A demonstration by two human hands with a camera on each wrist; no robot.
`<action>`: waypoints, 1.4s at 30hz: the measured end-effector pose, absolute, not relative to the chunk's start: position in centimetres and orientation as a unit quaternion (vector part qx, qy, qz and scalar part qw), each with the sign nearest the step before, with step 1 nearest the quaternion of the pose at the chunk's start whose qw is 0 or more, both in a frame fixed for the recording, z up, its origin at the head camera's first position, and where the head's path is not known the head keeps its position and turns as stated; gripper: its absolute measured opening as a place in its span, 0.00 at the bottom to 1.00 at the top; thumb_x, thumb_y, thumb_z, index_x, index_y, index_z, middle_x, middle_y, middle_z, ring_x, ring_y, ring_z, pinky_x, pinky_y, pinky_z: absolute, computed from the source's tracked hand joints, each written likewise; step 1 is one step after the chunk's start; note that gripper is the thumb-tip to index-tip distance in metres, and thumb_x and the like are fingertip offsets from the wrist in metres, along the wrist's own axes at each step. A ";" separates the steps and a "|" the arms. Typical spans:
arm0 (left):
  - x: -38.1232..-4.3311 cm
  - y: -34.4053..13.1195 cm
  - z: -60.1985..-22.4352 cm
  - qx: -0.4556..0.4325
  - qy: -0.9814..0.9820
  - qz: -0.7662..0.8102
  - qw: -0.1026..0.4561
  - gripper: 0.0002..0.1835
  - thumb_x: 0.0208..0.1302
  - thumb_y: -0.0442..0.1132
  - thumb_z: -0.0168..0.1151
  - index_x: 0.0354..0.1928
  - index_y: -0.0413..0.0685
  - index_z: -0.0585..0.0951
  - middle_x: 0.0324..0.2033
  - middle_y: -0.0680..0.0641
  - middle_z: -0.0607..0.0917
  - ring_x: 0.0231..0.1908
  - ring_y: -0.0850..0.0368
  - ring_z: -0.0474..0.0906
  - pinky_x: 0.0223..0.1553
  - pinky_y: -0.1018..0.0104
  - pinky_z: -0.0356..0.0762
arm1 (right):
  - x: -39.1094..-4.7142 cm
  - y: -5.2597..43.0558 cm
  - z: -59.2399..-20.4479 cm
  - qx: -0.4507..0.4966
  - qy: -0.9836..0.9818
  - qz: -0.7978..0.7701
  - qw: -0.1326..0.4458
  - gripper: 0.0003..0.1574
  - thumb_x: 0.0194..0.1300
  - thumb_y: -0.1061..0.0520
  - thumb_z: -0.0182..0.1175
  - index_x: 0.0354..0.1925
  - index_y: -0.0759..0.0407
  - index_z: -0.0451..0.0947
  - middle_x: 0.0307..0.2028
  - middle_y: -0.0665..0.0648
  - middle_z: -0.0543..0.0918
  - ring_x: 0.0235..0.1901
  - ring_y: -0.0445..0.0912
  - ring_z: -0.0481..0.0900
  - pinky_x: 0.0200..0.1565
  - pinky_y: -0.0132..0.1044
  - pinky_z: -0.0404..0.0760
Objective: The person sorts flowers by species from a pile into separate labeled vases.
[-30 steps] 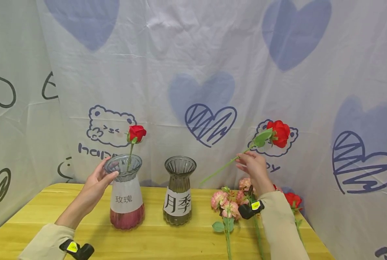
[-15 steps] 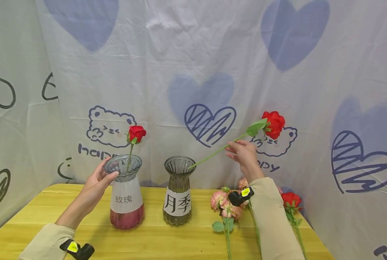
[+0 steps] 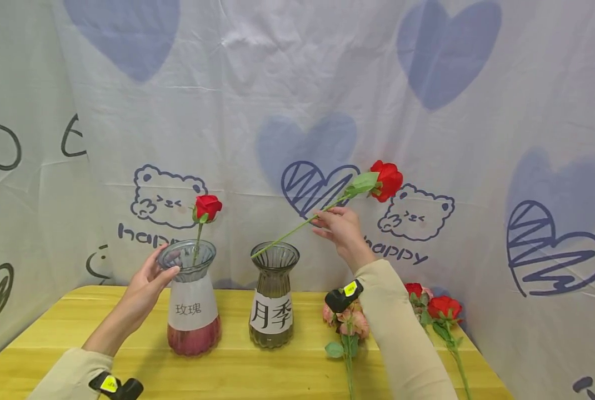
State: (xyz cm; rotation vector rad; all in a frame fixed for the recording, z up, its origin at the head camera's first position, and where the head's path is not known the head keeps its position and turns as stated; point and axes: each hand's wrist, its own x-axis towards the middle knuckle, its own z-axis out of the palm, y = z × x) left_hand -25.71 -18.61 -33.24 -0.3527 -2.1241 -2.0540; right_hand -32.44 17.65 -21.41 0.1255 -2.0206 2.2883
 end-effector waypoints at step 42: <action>-26.0 -18.7 -33.6 -0.110 -0.719 -0.681 0.081 0.45 0.71 0.44 0.55 0.77 0.49 0.37 0.74 0.36 0.47 0.72 0.41 0.41 0.70 0.46 0.42 | -33.1 6.4 -22.9 0.032 -0.599 0.799 0.045 0.11 0.68 0.70 0.54 0.49 0.73 0.72 0.53 0.71 0.77 0.33 0.44 0.81 0.37 0.33 0.84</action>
